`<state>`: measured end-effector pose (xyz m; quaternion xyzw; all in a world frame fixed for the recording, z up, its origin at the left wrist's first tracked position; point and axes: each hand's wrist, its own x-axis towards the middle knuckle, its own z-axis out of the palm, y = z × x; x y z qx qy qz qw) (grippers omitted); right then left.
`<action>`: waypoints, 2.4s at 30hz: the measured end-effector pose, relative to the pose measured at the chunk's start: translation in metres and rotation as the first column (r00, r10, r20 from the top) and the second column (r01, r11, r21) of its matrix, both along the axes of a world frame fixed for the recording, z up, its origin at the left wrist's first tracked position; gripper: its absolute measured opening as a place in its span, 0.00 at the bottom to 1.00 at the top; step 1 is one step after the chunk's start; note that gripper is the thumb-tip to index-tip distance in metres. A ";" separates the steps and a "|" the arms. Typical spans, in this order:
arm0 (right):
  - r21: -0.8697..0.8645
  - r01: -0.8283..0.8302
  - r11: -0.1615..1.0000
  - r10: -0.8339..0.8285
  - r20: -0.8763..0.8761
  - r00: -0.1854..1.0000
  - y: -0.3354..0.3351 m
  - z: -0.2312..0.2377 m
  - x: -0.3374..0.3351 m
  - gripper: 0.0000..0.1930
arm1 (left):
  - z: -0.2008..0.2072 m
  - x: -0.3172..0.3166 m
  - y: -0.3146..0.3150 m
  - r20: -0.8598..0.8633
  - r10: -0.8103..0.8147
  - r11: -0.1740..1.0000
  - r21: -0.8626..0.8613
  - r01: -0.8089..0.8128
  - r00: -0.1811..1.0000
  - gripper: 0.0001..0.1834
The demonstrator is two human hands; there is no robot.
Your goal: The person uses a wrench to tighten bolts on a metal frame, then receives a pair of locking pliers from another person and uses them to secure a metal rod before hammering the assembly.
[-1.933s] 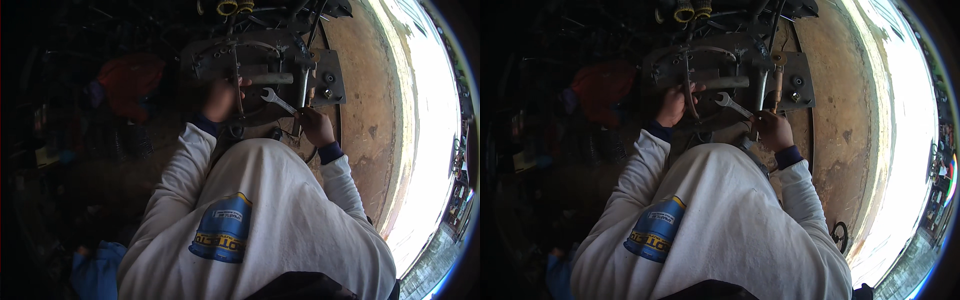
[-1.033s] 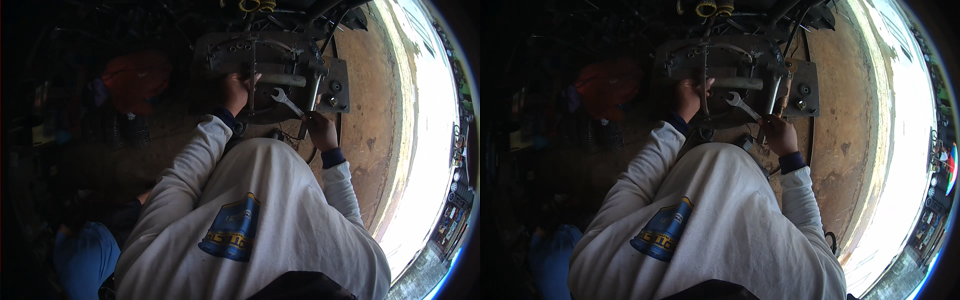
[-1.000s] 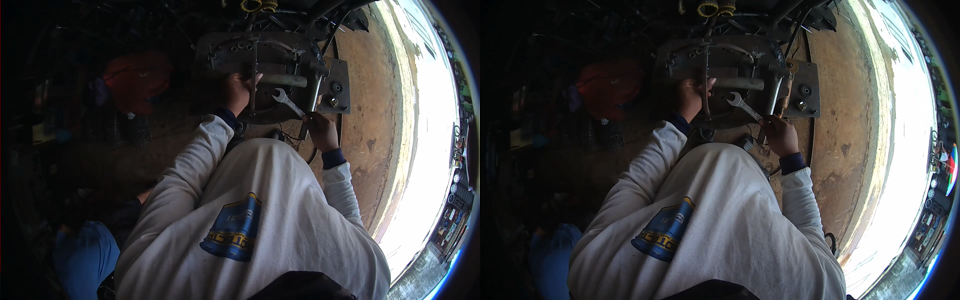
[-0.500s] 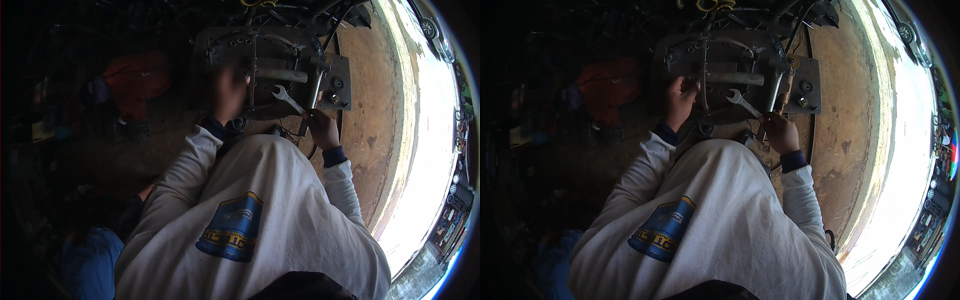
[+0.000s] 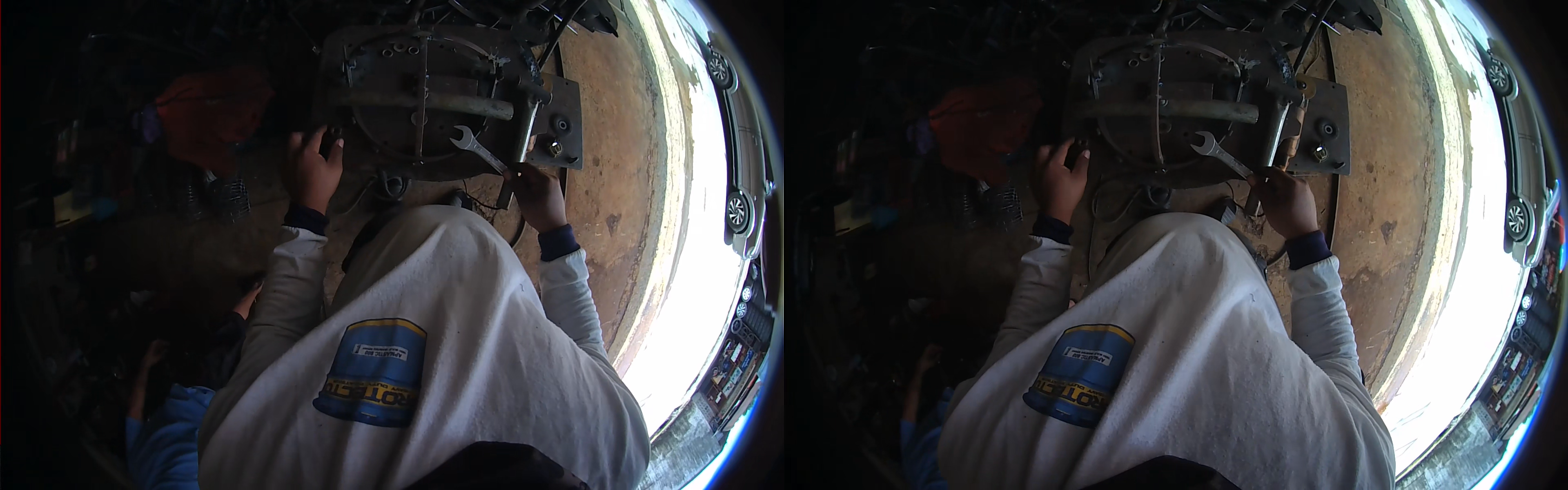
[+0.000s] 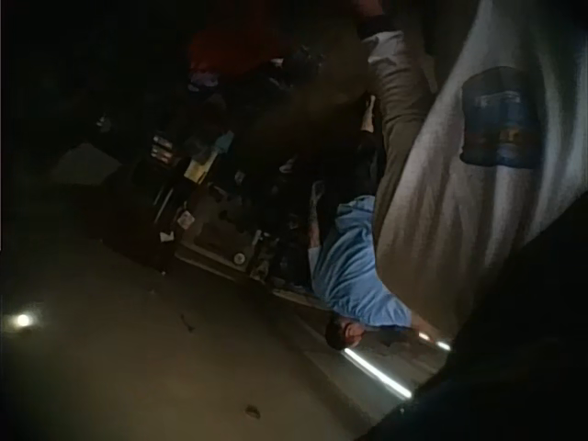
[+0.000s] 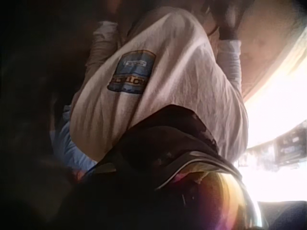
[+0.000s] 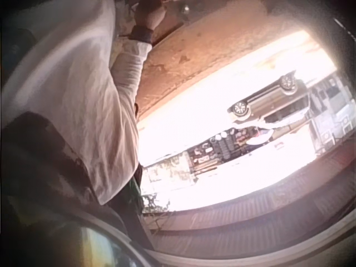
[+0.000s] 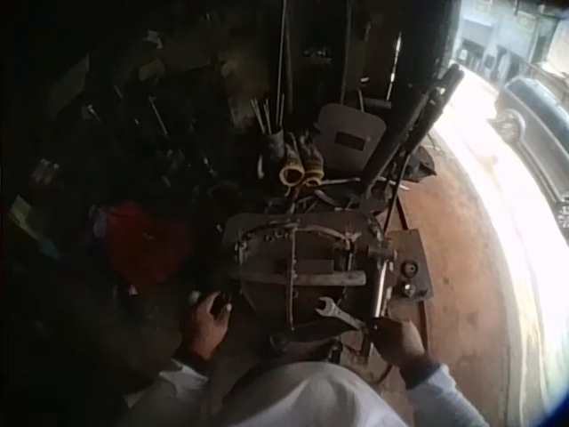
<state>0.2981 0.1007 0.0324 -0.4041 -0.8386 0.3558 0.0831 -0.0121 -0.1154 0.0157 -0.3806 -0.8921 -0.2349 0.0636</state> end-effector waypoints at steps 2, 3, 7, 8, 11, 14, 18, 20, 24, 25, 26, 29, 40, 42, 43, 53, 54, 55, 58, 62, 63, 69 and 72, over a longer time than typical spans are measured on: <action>-0.018 0.017 1.000 -0.017 0.002 1.000 -0.002 0.001 0.000 0.15 | 0.009 0.008 0.002 -0.032 -0.044 0.994 0.098 0.047 0.999 0.14; -0.027 0.030 0.999 -0.030 -0.001 1.000 -0.003 0.003 -0.002 0.15 | 0.013 0.011 0.008 -0.030 -0.052 0.994 0.096 0.055 0.998 0.14; -0.002 0.043 0.999 -0.043 -0.023 0.999 -0.005 0.003 -0.001 0.16 | 0.012 0.029 0.046 0.147 -0.475 0.866 0.253 0.432 0.867 0.13; 0.000 0.048 0.999 -0.048 -0.026 0.999 -0.005 0.006 -0.002 0.16 | 0.008 0.029 0.056 0.189 -0.572 0.814 0.250 0.524 0.798 0.13; 0.016 0.024 1.000 -0.025 0.058 0.998 -0.005 0.020 -0.005 0.16 | 0.003 0.030 0.072 0.251 -0.534 0.835 0.008 0.550 0.807 0.13; 0.045 0.002 0.999 -0.005 0.071 0.997 -0.004 0.026 -0.006 0.16 | -0.006 0.032 0.083 0.184 -0.487 0.869 0.005 0.494 0.854 0.12; 0.001 0.024 1.000 -0.024 0.061 0.998 -0.003 0.027 -0.003 0.16 | -0.006 0.040 0.099 0.222 -0.403 0.914 0.058 0.401 0.888 0.14; -0.032 0.029 0.999 -0.028 0.053 0.998 -0.003 0.027 0.001 0.16 | -0.011 0.044 0.100 0.141 -0.396 0.916 0.133 0.379 0.907 0.17; -0.008 0.017 1.000 -0.017 0.038 0.999 -0.002 0.014 0.014 0.16 | -0.007 0.046 0.101 0.290 -0.292 0.951 -0.013 0.309 0.911 0.17; -0.024 0.026 0.999 -0.026 0.023 0.999 -0.002 0.013 0.016 0.16 | -0.005 0.047 0.098 0.384 -0.316 0.946 0.057 0.319 0.868 0.16; -0.024 0.025 0.999 -0.025 0.021 0.999 -0.002 0.014 0.016 0.16 | -0.003 0.047 0.096 0.468 -0.343 0.938 0.127 0.322 0.815 0.16; -0.004 0.026 1.000 -0.026 0.012 1.000 -0.002 0.015 0.016 0.16 | -0.012 0.038 0.082 0.142 -0.437 0.899 0.096 0.427 0.888 0.11; -0.074 0.020 0.997 -0.017 0.029 0.999 -0.001 0.023 0.000 0.14 | 0.008 0.031 0.098 0.863 -0.501 0.790 0.488 -0.371 0.070 0.06; -0.065 0.030 0.997 -0.027 0.039 0.999 -0.002 0.021 -0.001 0.14 | 0.006 0.030 0.102 0.845 -0.535 0.776 0.494 -0.392 0.008 0.05; -0.057 0.037 0.998 -0.034 0.047 0.998 -0.002 0.021 -0.001 0.15 | 0.005 0.030 0.103 0.847 -0.530 0.781 0.500 -0.374 0.025 0.07; -0.107 0.050 0.993 -0.047 0.023 0.999 -0.001 0.022 -0.001 0.16 | 0.001 0.032 0.115 0.862 -0.419 0.844 0.486 -0.227 0.285 0.05; -0.112 0.050 0.992 -0.048 0.023 0.999 0.000 0.022 -0.002 0.16 | 0.002 0.032 0.116 0.863 -0.419 0.846 0.484 -0.225 0.284 0.05; -0.116 0.051 0.992 -0.049 0.023 0.999 0.000 0.022 -0.002 0.16 | 0.002 0.031 0.116 0.864 -0.416 0.845 0.483 -0.231 0.282 0.05; -0.099 0.044 0.994 -0.043 0.010 0.999 0.001 0.019 -0.003 0.16 | 0.003 0.031 0.117 0.870 -0.385 0.858 0.461 -0.227 0.308 0.06; -0.132 0.050 0.990 -0.048 0.015 0.999 0.003 0.019 -0.004 0.16 | 0.006 0.035 0.114 0.903 -0.329 0.882 0.398 -0.250 0.276 0.07; -0.130 0.041 0.991 -0.041 0.003 0.999 0.004 0.019 -0.005 0.16 | 0.005 0.036 0.110 0.904 -0.327 0.883 0.396 -0.250 0.276 0.07; -0.102 0.051 0.993 -0.052 -0.008 0.999 0.003 0.017 -0.003 0.15 | 0.024 0.030 0.067 0.826 -0.290 0.930 0.363 -0.063 0.484 0.10; -0.086 0.066 0.994 -0.066 0.006 0.998 0.001 0.017 -0.003 0.15 | 0.049 -0.005 0.050 0.585 -0.280 0.874 0.484 -0.050 0.761 0.11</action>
